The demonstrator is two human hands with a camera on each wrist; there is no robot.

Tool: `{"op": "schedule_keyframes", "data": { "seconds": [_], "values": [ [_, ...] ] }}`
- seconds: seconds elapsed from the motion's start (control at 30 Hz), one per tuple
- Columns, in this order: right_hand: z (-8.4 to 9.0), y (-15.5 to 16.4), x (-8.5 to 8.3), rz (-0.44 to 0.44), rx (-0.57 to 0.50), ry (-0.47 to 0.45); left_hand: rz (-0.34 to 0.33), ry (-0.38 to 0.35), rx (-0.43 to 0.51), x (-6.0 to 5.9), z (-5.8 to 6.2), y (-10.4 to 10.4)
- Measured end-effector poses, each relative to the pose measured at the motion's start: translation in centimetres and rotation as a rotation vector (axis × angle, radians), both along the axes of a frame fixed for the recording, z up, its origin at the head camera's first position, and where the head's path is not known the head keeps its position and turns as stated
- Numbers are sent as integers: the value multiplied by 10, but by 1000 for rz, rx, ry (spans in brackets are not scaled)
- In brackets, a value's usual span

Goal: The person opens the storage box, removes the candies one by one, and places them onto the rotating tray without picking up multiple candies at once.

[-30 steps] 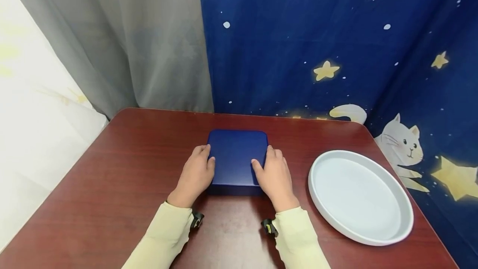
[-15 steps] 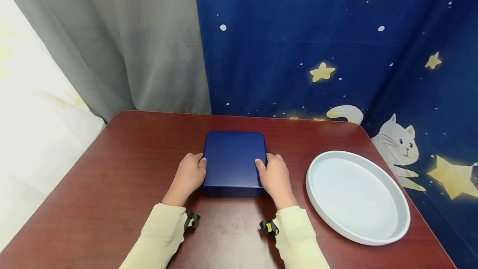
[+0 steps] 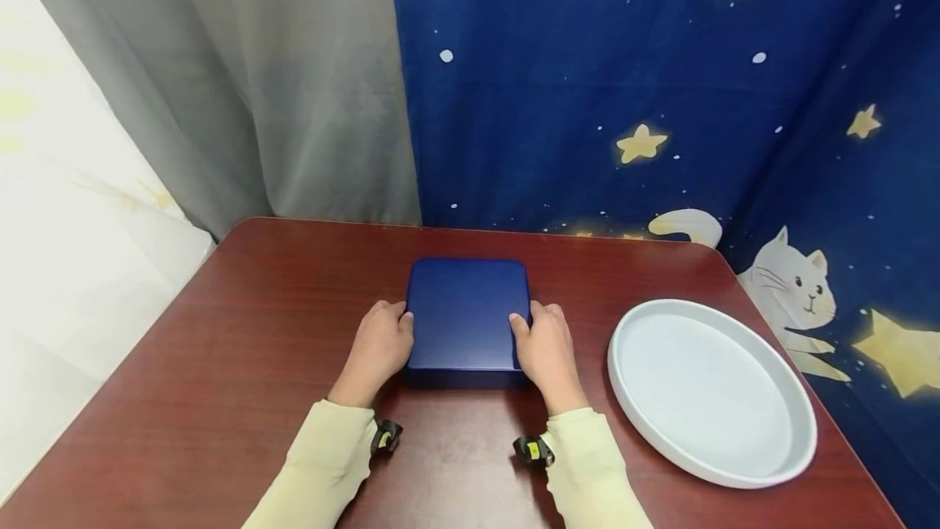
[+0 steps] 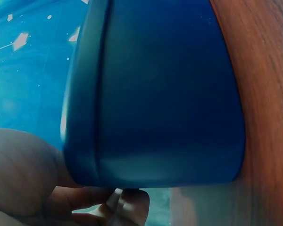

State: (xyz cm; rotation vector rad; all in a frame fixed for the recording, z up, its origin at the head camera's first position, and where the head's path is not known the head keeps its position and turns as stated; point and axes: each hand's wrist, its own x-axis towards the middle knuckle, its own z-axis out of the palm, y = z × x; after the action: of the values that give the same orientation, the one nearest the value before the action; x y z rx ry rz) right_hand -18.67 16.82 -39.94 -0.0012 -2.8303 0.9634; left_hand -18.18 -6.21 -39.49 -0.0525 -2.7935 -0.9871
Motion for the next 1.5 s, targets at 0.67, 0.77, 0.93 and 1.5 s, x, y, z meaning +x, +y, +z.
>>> {"op": "schedule_keyframes", "data": {
  "seconds": [0.67,0.77,0.93,1.5],
  "values": [
    [18,-1,5,-62,-137,14,5,73,-29,5,16,-8],
    [24,2,8,-72,-186,20,8,69,-8,4,18,-9],
    [39,8,15,-74,-186,81,16,56,83,4,26,-9],
    [63,21,30,-59,-281,227,20,273,269,21,54,-8]
  ]
}}
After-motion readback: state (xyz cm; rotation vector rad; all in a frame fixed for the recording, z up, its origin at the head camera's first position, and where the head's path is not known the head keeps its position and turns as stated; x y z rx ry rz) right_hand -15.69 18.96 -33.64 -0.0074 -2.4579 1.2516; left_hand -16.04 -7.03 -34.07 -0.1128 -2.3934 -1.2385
